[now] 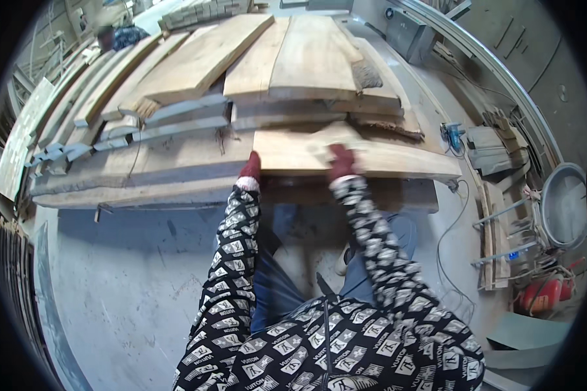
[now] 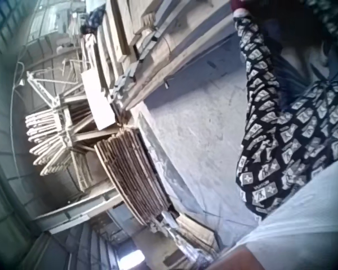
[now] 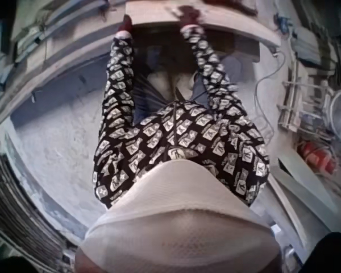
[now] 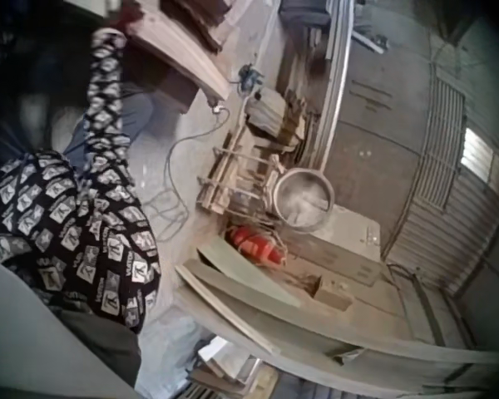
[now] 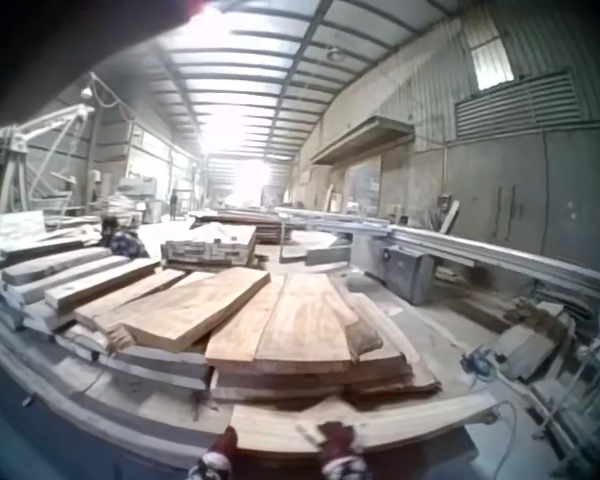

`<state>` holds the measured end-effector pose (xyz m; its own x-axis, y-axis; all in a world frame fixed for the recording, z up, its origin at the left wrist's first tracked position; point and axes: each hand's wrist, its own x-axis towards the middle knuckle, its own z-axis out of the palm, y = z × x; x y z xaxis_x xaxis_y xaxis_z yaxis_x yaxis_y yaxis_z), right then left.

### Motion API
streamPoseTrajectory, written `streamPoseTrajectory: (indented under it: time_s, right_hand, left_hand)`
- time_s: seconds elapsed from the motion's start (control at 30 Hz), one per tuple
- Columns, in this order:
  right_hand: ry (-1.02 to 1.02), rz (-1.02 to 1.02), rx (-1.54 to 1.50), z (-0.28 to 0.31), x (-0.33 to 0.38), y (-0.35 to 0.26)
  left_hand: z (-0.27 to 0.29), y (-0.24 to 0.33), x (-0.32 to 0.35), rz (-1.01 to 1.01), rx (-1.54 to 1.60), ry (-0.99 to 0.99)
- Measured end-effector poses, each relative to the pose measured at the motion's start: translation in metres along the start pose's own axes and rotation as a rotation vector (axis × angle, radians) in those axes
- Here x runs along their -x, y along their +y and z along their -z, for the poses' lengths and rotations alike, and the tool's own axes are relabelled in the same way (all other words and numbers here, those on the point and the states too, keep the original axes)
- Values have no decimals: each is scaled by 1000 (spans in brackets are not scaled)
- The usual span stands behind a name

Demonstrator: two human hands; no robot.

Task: Wiping and cleaning curved wooden planks with a cloth in a factory setting.

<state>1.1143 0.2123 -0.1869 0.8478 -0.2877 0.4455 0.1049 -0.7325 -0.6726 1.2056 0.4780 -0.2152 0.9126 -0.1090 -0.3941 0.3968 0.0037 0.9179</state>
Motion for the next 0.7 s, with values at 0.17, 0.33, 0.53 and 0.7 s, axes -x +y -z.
streamPoseTrajectory:
  time_s: [0.17, 0.33, 0.53, 0.7]
  right_hand:
    - [-316, 315, 499, -31, 0, -95]
    - [212, 424, 110, 62, 29, 17]
    - [312, -81, 309, 195, 6, 106]
    - [255, 68, 225, 68, -22, 50]
  left_hand:
    - [-6, -3, -15, -114, -307, 75]
    - [28, -14, -24, -155, -531, 174]
    - [12, -31, -45, -233, -776, 206]
    - [-15, -36, -63, -314, -893, 175]
